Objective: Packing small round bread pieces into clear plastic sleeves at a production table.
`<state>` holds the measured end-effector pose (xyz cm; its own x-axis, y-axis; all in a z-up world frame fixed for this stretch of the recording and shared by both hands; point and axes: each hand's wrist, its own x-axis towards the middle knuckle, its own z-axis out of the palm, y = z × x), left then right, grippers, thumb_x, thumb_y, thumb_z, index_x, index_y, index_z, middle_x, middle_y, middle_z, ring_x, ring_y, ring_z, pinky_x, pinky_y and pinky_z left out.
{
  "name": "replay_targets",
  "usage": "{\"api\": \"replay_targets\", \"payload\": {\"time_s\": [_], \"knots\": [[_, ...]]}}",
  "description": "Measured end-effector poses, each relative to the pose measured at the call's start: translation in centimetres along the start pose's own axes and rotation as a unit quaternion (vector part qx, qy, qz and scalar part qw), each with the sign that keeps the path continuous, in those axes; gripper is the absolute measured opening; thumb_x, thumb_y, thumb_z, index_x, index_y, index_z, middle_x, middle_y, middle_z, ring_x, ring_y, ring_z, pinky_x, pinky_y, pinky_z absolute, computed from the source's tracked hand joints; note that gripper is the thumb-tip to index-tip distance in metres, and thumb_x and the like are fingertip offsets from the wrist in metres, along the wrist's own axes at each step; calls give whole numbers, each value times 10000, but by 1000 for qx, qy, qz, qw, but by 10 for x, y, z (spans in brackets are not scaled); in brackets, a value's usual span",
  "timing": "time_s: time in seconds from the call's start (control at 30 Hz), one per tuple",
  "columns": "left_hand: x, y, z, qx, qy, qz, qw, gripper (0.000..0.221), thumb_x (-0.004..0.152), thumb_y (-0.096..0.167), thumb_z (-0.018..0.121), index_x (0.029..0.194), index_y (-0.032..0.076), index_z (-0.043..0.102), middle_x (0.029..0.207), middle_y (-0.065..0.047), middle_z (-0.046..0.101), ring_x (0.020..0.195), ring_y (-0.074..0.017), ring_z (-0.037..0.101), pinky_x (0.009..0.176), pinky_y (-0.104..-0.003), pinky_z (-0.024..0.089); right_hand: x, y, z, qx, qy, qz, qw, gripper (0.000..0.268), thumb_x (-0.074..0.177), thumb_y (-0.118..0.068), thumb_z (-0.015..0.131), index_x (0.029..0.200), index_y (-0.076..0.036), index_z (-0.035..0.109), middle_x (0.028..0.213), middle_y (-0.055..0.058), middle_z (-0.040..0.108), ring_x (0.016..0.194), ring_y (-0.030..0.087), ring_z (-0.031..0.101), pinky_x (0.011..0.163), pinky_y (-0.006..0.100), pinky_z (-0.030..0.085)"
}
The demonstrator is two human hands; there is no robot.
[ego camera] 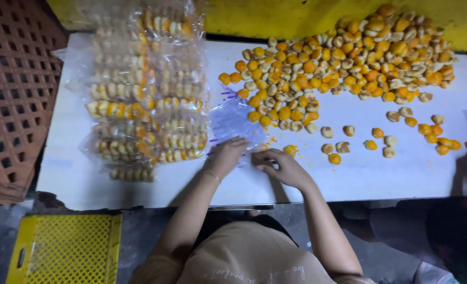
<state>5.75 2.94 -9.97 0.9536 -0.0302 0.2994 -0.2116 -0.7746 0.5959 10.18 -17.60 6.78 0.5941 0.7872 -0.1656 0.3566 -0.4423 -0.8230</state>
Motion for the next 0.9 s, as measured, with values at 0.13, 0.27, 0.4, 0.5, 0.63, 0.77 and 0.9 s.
{"api": "replay_targets", "payload": {"time_s": [0.13, 0.27, 0.4, 0.5, 0.63, 0.77, 0.9], "knots": [[11, -20, 4, 3, 38, -137, 990, 67, 872, 258, 727, 883, 317, 757, 883, 113, 759, 909, -165, 735, 839, -312, 578, 49, 54, 9, -47, 40, -65, 996, 290, 905, -162, 751, 1155, -19, 719, 1083, 231, 717, 1079, 470, 685, 933, 558, 567], [17, 3, -22, 68, 12, -166, 984, 228, 958, 207, 579, 1172, 285, 579, 921, -66, 740, 920, -327, 727, 825, -470, 553, 102, 120, 36, -186, 100, -123, 970, 386, 876, -306, 756, 1218, -171, 638, 1097, 102, 668, 1115, 397, 630, 973, 524, 521], [21, 43, -41, -8, 58, -89, 994, 456, 786, 235, 806, 1218, 194, 667, 993, -114, 756, 977, -369, 697, 909, -484, 513, 99, 123, 38, -117, 132, -113, 978, 87, 917, -219, 697, 1004, -227, 692, 876, 15, 719, 961, 300, 699, 900, 431, 551], [6, 44, -28, 56, 74, -210, 973, 140, 941, 386, 680, 1053, 310, 717, 881, 0, 756, 854, -263, 731, 801, -404, 565, 62, 74, 19, -48, 95, -77, 991, 146, 965, -139, 640, 1091, -78, 597, 923, 237, 700, 955, 489, 669, 870, 593, 526], [-14, 88, -15, -120, 139, -162, 969, 148, 1011, 169, 586, 1125, 195, 676, 861, -96, 754, 873, -333, 733, 810, -426, 564, 30, 126, 42, 101, 64, -21, 993, 290, 947, -146, 716, 1208, -153, 591, 874, 75, 735, 903, 308, 723, 865, 442, 549], [-27, 119, -36, -222, -2, -216, 951, 68, 1014, 208, 569, 993, 197, 632, 672, -34, 722, 674, -243, 712, 760, -359, 561, -5, 217, 55, 309, -21, 136, 941, 239, 980, -277, 635, 1048, -60, 711, 940, 81, 686, 901, 219, 605, 848, 387, 505], [-14, 151, -79, -94, -84, -219, 968, 200, 952, 91, 584, 821, 98, 736, 666, -117, 738, 668, -355, 717, 702, -454, 567, -31, 184, -7, 198, 28, 25, 979, 457, 988, -255, 707, 576, -80, 616, 596, 55, 525, 637, 200, 501, 652, 359, 442]]}}
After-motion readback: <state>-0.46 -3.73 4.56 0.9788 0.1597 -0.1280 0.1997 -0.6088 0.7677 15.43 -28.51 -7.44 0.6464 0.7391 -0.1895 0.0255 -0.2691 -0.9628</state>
